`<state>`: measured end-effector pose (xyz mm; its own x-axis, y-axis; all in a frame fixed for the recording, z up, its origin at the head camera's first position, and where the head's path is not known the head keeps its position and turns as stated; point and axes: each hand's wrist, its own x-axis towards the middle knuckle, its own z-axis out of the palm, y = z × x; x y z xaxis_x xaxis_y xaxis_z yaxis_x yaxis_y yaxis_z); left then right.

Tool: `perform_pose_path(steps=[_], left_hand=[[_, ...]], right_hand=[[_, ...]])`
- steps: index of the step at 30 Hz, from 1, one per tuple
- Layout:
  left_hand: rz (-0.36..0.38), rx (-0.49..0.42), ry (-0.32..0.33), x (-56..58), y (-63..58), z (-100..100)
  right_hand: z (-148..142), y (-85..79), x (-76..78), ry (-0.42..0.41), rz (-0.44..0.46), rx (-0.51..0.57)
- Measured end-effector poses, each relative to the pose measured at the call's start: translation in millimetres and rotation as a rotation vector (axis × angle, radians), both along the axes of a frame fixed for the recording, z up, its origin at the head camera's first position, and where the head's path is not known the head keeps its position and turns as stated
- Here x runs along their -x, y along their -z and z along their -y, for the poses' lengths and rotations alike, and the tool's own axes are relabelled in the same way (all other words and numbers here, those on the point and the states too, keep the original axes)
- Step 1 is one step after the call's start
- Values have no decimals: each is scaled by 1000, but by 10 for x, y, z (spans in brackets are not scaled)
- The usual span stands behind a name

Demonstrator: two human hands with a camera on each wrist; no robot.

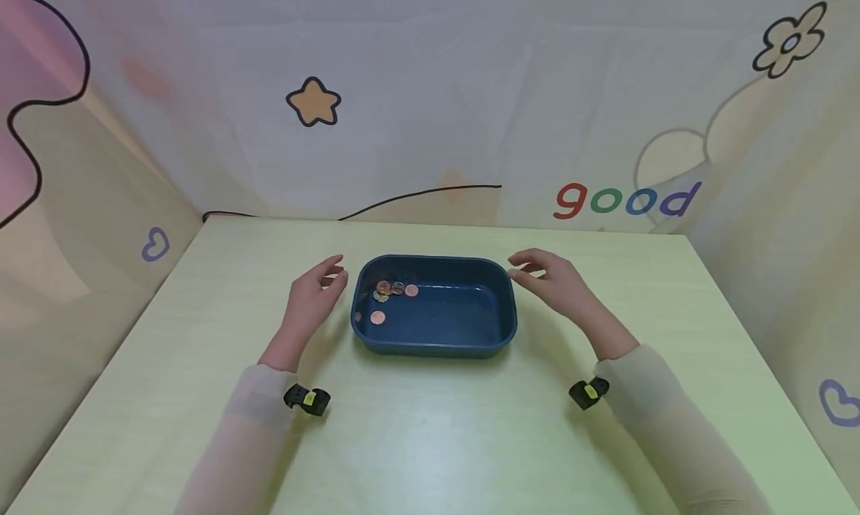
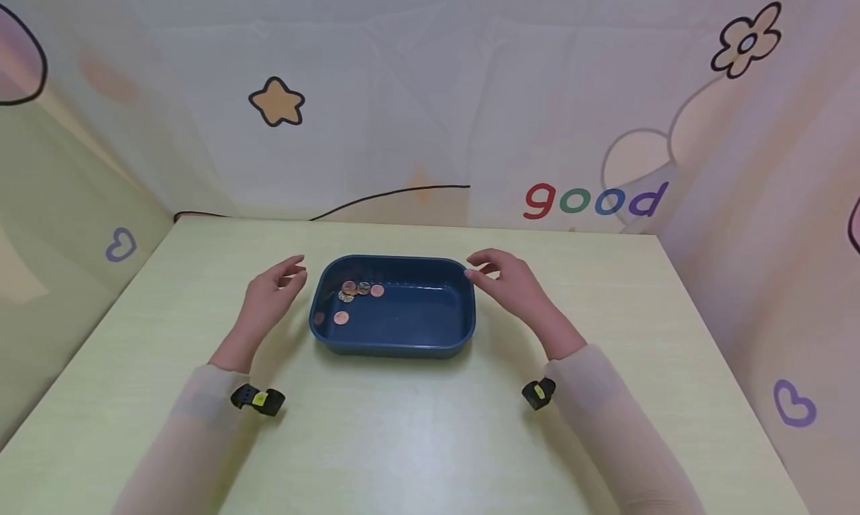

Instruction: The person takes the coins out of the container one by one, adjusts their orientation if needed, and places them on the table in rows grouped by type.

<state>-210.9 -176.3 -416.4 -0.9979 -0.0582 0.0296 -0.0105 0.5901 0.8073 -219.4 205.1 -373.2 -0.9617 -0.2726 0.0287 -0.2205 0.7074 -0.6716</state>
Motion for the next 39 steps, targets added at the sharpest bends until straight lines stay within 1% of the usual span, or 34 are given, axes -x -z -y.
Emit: perform_pose_path(steps=[6,11,16,23,28,33,39], left_hand=[[26,2,-8,-1,34,-71],[42,-4,-17,1,58,-114],[52,-26,-36,17,81,-140],[50,-35,-47,22,113,-193],[61,-34,-56,26,127,-250],[53,-41,-88,30,159,-274],[-6,-51,-112,48,230,-296]], right_hand=[[123,-66,125,-65,18,-41],[224,-151,209,-96,35,-53],[319,-237,294,-127,61,-89],[461,-285,424,-231,134,-129],[579,-317,512,-314,158,-179],[696,-305,607,-388,183,-215],[828,-174,733,-464,214,-205]])
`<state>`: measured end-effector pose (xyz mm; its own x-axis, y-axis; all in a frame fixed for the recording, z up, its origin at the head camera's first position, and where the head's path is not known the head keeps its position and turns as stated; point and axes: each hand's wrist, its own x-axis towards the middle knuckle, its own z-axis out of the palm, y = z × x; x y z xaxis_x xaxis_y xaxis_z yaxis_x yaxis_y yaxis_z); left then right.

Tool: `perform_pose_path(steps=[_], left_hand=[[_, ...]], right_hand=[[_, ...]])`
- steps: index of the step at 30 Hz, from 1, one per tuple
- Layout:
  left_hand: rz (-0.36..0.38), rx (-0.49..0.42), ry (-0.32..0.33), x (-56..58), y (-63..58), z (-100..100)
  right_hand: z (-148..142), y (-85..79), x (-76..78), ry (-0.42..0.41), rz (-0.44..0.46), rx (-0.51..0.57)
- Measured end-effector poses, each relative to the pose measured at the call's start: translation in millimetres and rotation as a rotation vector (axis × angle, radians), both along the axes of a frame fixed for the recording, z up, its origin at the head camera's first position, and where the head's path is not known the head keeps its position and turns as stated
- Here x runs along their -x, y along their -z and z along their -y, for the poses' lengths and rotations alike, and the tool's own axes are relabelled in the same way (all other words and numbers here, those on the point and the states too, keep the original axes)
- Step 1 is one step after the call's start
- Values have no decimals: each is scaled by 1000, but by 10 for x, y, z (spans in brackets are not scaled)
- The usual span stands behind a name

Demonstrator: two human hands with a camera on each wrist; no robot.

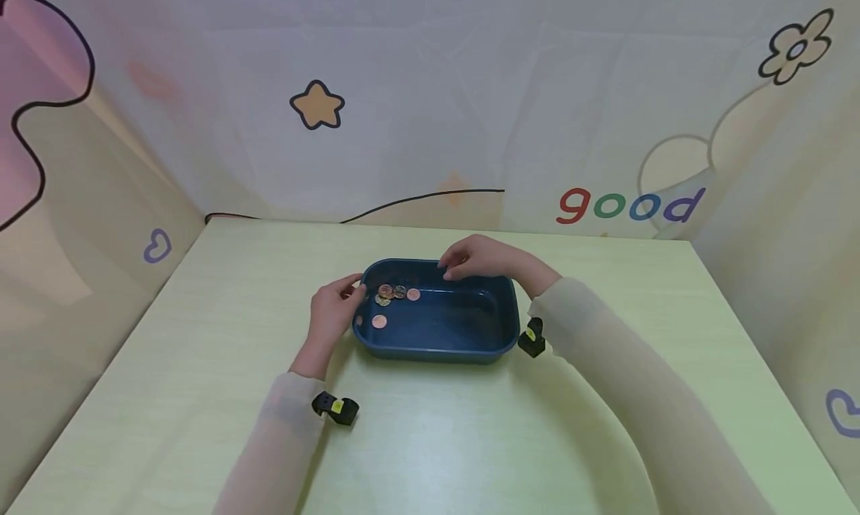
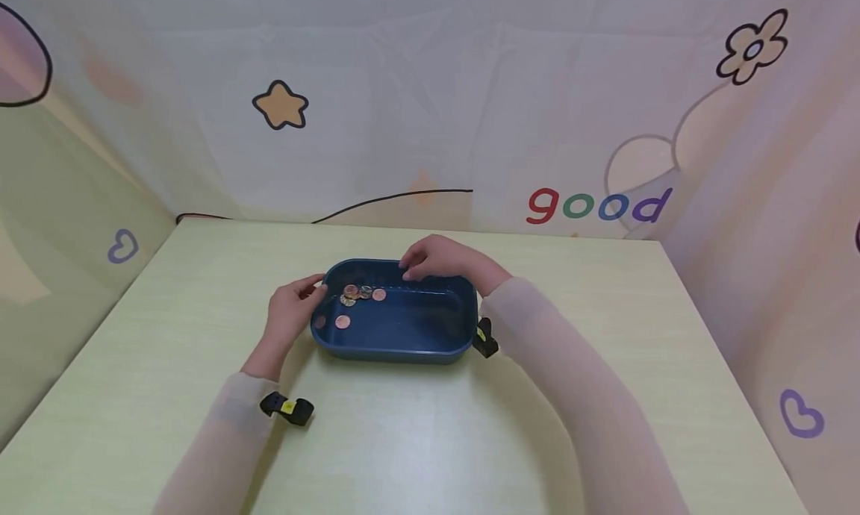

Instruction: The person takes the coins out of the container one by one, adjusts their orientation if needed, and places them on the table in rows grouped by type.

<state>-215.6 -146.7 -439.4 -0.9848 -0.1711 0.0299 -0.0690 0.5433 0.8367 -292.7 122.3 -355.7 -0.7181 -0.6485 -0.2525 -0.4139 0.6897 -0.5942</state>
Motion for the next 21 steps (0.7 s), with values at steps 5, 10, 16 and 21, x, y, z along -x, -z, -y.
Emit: perform_pose_path(steps=[5,10,16,21], left_hand=[[-42,-33,-18,11,47,-7],[-45,-74,-32,12,69,-19],[-29,-88,-42,-17,74,-24],[-22,-129,-52,-26,73,-23]], right_hand=[[146,104,76,-24,47,-5],[287,142,118,-24,99,-35],[412,191,171,-39,114,-89],[488,253,186,-57,145,-129]])
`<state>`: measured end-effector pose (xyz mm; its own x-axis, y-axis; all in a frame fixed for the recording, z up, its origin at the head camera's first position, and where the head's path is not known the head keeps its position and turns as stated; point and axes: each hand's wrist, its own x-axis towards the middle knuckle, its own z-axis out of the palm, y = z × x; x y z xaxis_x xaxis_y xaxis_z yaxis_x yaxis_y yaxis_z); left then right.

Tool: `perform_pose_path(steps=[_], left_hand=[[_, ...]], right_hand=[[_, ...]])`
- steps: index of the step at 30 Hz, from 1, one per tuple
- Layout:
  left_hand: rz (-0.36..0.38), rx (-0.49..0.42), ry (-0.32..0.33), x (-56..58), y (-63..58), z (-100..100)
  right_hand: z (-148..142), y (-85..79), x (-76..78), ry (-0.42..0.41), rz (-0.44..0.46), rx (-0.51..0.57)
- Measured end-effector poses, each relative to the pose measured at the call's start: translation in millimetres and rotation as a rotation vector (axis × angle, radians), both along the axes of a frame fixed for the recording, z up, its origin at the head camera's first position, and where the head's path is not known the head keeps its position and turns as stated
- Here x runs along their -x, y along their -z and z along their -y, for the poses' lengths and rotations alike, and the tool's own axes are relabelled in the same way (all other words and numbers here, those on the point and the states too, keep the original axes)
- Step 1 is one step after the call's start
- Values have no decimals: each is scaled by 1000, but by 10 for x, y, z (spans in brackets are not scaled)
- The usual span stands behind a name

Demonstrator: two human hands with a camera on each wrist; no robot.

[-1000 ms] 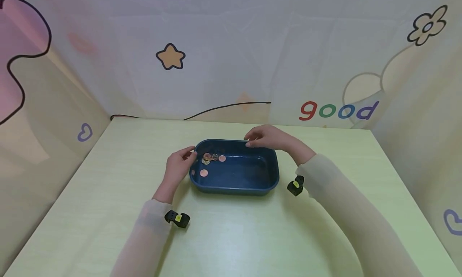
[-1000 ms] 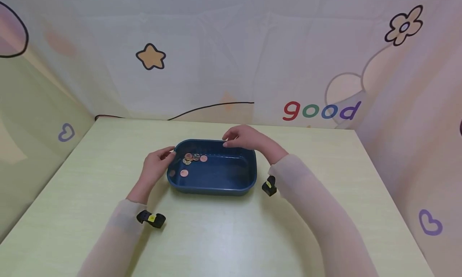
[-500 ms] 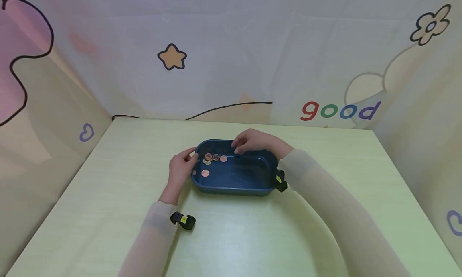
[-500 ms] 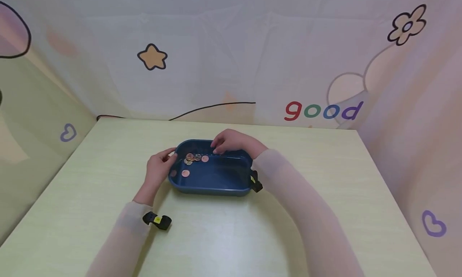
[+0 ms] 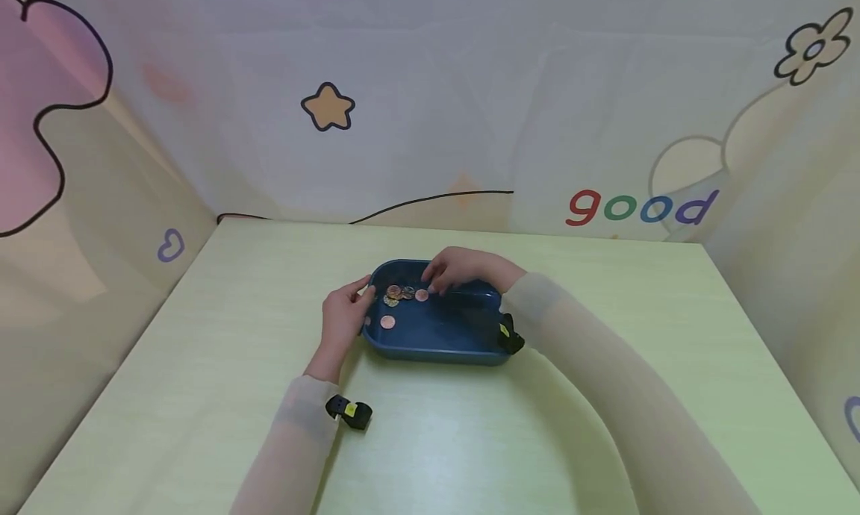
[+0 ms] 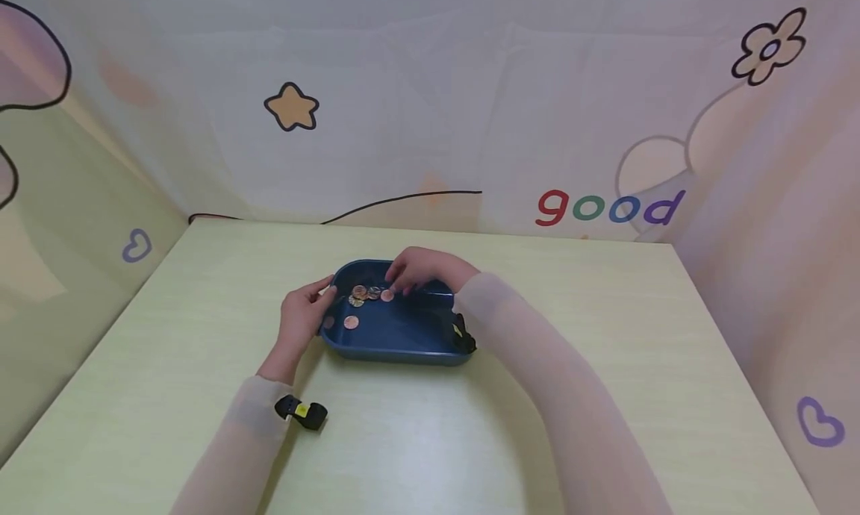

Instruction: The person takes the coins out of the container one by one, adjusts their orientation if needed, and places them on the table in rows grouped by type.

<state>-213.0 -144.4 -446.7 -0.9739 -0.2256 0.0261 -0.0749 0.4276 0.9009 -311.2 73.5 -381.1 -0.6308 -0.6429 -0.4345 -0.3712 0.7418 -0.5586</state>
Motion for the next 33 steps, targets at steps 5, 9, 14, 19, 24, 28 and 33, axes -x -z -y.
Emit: perform_pose_path(steps=[5,9,14,19,24,28,33], left_hand=[[8,-7,-7,2,20,15],[8,8,-9,-10,48,13],[13,-9,-9,-18,55,-5],[25,-28,-16,-26,43,-17],[34,-30,-22,-36,27,-33],[23,-33,-20,-28,26,-39],[16,-28,-26,-12,10,-15]], right_hand=[[88,48,-1,-23,28,-79],[142,104,-5,-38,46,-158],[181,164,-5,-47,47,-230],[215,203,-12,-18,54,-214],[262,277,-38,-5,36,-154],[291,345,-41,-20,-12,-118],[315,358,-20,-68,-67,-88]])
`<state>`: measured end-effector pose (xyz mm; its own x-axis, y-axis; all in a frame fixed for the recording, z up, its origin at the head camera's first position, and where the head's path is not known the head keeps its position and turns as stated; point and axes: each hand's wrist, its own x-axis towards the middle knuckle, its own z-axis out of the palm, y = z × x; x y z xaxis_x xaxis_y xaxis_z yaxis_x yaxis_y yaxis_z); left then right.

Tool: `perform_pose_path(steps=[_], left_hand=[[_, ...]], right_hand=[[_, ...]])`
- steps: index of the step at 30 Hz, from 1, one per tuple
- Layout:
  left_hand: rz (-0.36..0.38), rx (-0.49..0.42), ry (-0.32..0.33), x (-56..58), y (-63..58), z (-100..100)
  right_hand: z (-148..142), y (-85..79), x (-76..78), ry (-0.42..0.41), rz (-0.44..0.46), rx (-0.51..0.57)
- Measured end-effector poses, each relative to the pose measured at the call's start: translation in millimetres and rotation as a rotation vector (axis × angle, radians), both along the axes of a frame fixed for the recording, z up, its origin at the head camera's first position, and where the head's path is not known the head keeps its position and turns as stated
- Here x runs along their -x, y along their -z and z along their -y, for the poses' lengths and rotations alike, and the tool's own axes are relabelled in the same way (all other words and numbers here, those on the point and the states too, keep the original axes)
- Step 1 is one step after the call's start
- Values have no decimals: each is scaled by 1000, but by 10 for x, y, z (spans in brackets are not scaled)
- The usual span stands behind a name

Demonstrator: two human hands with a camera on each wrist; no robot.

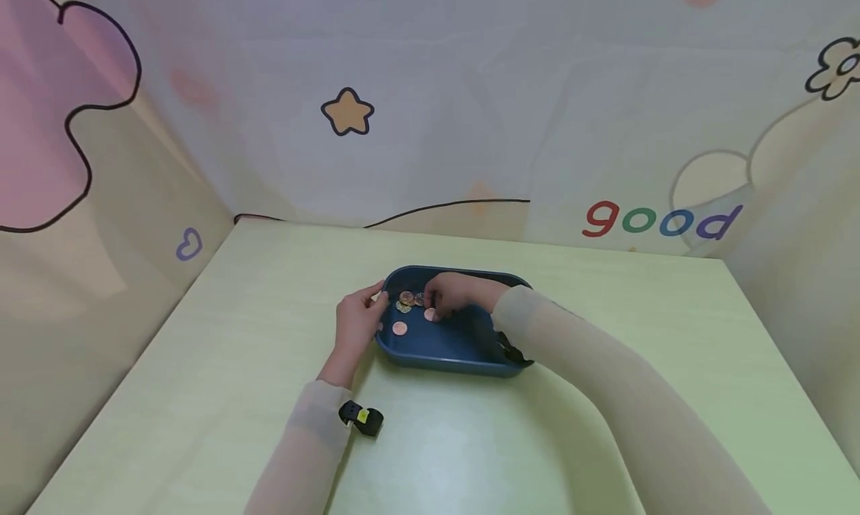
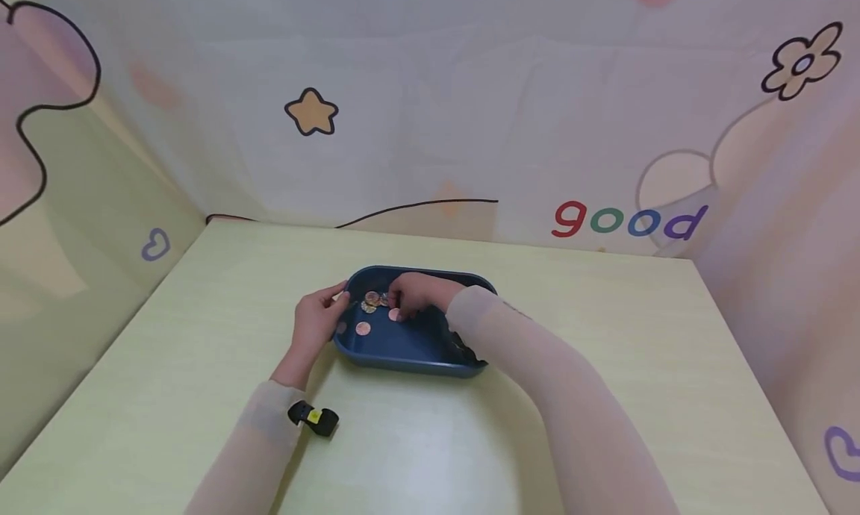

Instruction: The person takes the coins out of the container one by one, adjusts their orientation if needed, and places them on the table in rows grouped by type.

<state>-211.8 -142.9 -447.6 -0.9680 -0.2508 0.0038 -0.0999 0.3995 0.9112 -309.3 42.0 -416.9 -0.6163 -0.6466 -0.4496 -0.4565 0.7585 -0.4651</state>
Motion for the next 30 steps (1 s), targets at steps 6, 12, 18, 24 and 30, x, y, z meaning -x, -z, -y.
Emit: perform_pose_path(steps=[6,12,18,24,30], left_hand=[[10,1,-7,-2,-42,3],[22,-3,-6,-2,-39,-5],[25,-12,1,-18,-18,-7],[-1,-1,4,-29,-25,5],[-21,16,31,-34,-44,2]], right_hand=[[6,-20,9,-47,-42,12],[10,-17,16,-36,-51,-13],[7,6,37,-80,-23,-9],[23,-25,59,-73,44,11],[1,-54,69,-1,119,51]])
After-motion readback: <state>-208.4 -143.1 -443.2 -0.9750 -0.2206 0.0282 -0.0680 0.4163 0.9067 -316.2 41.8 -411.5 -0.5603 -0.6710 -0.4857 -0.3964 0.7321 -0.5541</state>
